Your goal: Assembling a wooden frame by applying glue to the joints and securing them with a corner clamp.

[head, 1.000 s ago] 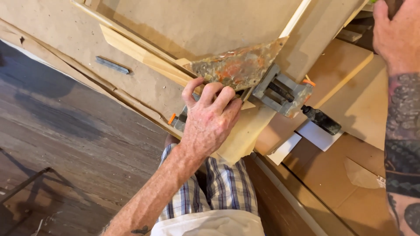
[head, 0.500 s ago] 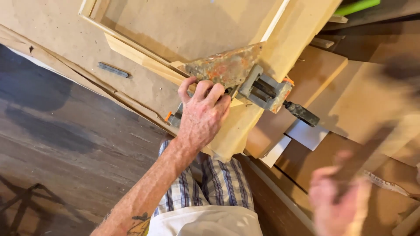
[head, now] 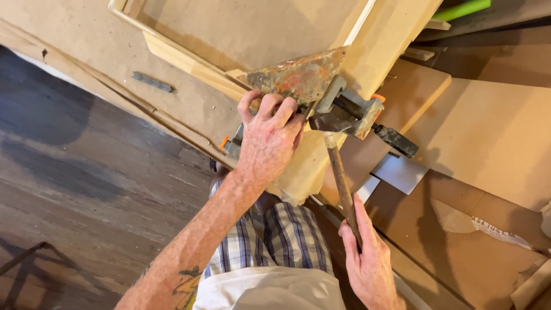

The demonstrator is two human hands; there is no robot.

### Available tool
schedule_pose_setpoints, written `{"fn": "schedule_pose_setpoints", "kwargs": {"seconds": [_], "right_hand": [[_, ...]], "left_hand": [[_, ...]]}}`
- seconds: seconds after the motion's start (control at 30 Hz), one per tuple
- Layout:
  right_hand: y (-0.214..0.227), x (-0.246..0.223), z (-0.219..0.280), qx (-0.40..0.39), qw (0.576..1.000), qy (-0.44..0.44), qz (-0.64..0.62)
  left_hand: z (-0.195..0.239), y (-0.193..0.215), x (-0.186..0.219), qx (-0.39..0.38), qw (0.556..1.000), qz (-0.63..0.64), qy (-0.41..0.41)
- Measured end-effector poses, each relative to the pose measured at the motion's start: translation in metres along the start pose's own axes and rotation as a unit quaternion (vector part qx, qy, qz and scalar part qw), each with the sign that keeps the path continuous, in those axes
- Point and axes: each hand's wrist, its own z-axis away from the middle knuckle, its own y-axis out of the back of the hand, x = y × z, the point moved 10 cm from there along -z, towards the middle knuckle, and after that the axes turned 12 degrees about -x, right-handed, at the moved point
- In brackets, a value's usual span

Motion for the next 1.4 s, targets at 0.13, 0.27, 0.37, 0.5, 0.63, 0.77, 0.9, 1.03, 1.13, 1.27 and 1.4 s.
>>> {"fn": "schedule_pose_setpoints", "kwargs": {"seconds": [0.13, 0.27, 0.37, 0.5, 0.63, 0.77, 0.9, 1.03, 1.13, 1.27, 1.4], "right_hand": [[0.0, -0.002, -0.002, 0.0, 0.999, 0.027, 0.018], [0.002, 0.0, -0.001, 0.002, 1.0, -0.005, 0.02], [0.003, -0.003, -0.001, 0.007, 1.0, 0.008, 0.021], [0.008, -0.007, 0.002, 0.026, 0.999, 0.027, 0.022], [0.01, -0.016, 0.001, 0.022, 0.998, 0.041, 0.03], [0.011, -0.008, 0.002, 0.005, 1.0, -0.027, 0.012], [0.013, -0.012, 0.003, 0.005, 1.0, -0.018, -0.002], [0.013, -0.012, 0.001, 0.005, 1.0, 0.003, 0.003], [0.01, 0.003, 0.003, -0.001, 0.999, -0.048, 0.005], [0.01, 0.0, 0.003, 0.014, 1.0, -0.012, 0.005], [0.01, -0.005, 0.004, 0.018, 1.0, 0.007, 0.013]], "left_hand": [[0.002, -0.008, -0.003, -0.008, 1.0, -0.013, 0.007], [0.001, -0.003, -0.002, -0.006, 1.0, -0.002, 0.002], [0.002, -0.004, -0.001, -0.004, 1.0, 0.004, 0.001], [0.0, -0.001, -0.001, -0.003, 1.0, 0.008, 0.001], [0.0, -0.002, -0.001, -0.004, 1.0, 0.003, -0.003], [-0.001, 0.001, -0.001, 0.001, 1.0, -0.002, -0.006], [0.0, 0.005, 0.001, 0.003, 1.0, 0.01, -0.003], [0.0, -0.007, 0.0, -0.021, 0.999, -0.028, -0.006], [-0.001, -0.005, 0.002, -0.022, 0.999, -0.029, -0.019], [-0.001, -0.008, 0.005, -0.026, 0.998, -0.058, -0.021], [-0.003, -0.008, 0.004, -0.025, 0.998, -0.055, -0.029]]}}
